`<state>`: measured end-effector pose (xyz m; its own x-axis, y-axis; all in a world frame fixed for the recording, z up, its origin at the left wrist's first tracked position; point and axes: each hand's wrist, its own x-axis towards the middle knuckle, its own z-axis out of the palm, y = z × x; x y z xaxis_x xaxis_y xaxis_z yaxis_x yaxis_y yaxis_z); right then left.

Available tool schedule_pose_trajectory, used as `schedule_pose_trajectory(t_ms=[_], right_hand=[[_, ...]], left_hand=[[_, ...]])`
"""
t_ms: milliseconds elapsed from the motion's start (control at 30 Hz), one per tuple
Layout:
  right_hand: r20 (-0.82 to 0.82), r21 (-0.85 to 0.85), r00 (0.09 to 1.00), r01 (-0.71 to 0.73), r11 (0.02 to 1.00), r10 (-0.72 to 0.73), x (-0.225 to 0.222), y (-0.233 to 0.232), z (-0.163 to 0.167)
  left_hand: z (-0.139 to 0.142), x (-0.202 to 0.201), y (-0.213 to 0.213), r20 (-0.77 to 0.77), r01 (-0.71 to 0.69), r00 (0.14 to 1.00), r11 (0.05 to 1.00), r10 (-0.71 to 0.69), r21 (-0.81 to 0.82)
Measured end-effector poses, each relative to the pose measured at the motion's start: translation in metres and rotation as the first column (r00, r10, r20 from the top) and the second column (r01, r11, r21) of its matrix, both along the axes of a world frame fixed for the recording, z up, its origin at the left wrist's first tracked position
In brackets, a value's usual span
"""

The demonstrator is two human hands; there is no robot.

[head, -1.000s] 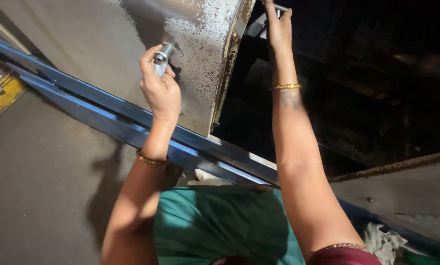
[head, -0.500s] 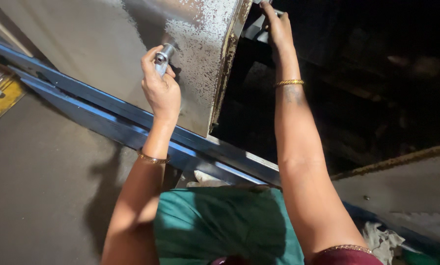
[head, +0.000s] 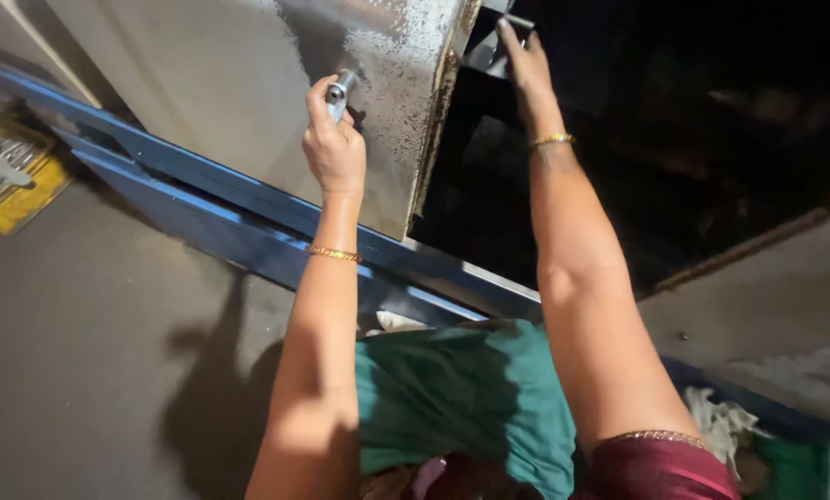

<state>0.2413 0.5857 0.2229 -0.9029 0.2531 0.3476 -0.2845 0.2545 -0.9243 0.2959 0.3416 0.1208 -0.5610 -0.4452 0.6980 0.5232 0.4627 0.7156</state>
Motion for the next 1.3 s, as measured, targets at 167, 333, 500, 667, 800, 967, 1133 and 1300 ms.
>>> schedule_pose_trajectory(t_ms=[167,333,500,667,800,967,1133,1300], right_hand=[[0.236,0.101,0.970,0.040,0.994,-0.063,0.051,0.014,-0.025],[0.113,0.342,0.987,-0.143,0.929,0.110,0.139,0.051,-0.013],[-0.024,0.642,1.000,0.005,0.767,0.013,0.245,0.116,0.046],[-0.188,0.499,0.964,0.259,0.827,-0.188,0.338,0.210,0.092],[-0.173,0.491,0.900,0.431,0.757,-0.400,0.410,0.288,0.093],[-0.158,0.564,0.794,0.560,0.606,-0.587,0.481,0.345,0.074],[-0.150,0.631,0.714,0.602,0.490,-0.684,0.521,0.360,0.063],[-0.160,0.676,0.673,0.608,0.417,-0.722,0.533,0.357,0.051]], left_hand=[[0.011,0.006,0.002,-0.010,-0.048,0.999,0.998,0.048,-0.041],[0.016,0.013,-0.001,0.014,-0.020,1.000,0.999,0.021,-0.049],[0.018,0.020,-0.003,0.076,0.052,0.996,0.998,-0.049,-0.037],[0.022,0.025,-0.005,-0.031,0.143,0.989,0.990,-0.143,-0.013],[0.022,0.028,-0.008,-0.085,0.327,0.942,0.945,-0.324,0.019],[0.025,0.030,-0.010,-0.063,0.412,0.910,0.911,-0.411,0.013],[0.024,0.027,-0.008,-0.092,0.518,0.854,0.854,-0.513,0.048],[0.024,0.025,0.001,-0.119,0.565,0.823,0.822,-0.556,0.068]])
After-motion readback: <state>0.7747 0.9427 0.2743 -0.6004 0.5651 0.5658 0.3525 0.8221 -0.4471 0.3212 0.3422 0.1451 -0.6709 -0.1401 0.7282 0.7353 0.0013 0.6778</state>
